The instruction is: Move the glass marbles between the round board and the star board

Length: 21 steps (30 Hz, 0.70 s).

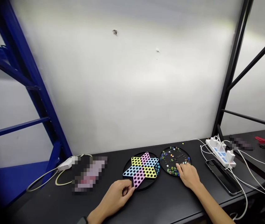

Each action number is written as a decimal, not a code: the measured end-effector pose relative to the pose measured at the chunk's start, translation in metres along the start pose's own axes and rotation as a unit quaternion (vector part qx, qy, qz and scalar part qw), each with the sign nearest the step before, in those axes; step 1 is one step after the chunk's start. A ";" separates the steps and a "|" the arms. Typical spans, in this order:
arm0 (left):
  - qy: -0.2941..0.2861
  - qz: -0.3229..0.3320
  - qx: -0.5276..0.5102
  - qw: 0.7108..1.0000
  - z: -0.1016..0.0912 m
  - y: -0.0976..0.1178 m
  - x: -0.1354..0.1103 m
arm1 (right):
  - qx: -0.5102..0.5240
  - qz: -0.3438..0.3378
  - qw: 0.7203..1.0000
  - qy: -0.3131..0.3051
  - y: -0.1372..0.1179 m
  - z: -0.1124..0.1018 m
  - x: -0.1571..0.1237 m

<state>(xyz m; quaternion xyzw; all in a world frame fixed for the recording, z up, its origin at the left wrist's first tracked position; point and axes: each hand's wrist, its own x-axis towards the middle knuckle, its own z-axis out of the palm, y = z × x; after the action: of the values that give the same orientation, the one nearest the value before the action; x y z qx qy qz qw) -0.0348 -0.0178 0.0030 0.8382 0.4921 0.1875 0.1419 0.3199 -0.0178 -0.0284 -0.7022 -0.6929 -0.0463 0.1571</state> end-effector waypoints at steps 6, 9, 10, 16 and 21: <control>-0.001 0.000 -0.003 1.000 0.000 0.000 -0.001 | 0.042 0.011 0.999 0.002 0.001 0.001 0.001; -0.001 0.000 0.002 1.000 -0.001 0.001 -0.001 | 0.118 0.048 0.992 0.011 0.005 0.002 0.004; -0.003 -0.001 0.005 1.000 -0.001 0.001 -0.001 | 0.158 0.070 0.985 0.021 0.007 0.002 0.005; -0.009 -0.007 0.013 1.000 0.000 0.000 -0.001 | 0.402 0.182 0.890 0.113 0.028 0.000 0.005; -0.007 -0.003 0.006 1.000 0.003 -0.003 0.000 | 0.299 0.115 0.944 0.074 0.045 -0.002 -0.021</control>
<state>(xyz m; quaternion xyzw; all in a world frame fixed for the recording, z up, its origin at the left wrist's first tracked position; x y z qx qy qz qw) -0.0356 -0.0165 -0.0005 0.8387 0.4949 0.1779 0.1413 0.3637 -0.0377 -0.0395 -0.6924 -0.5756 0.1295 0.4154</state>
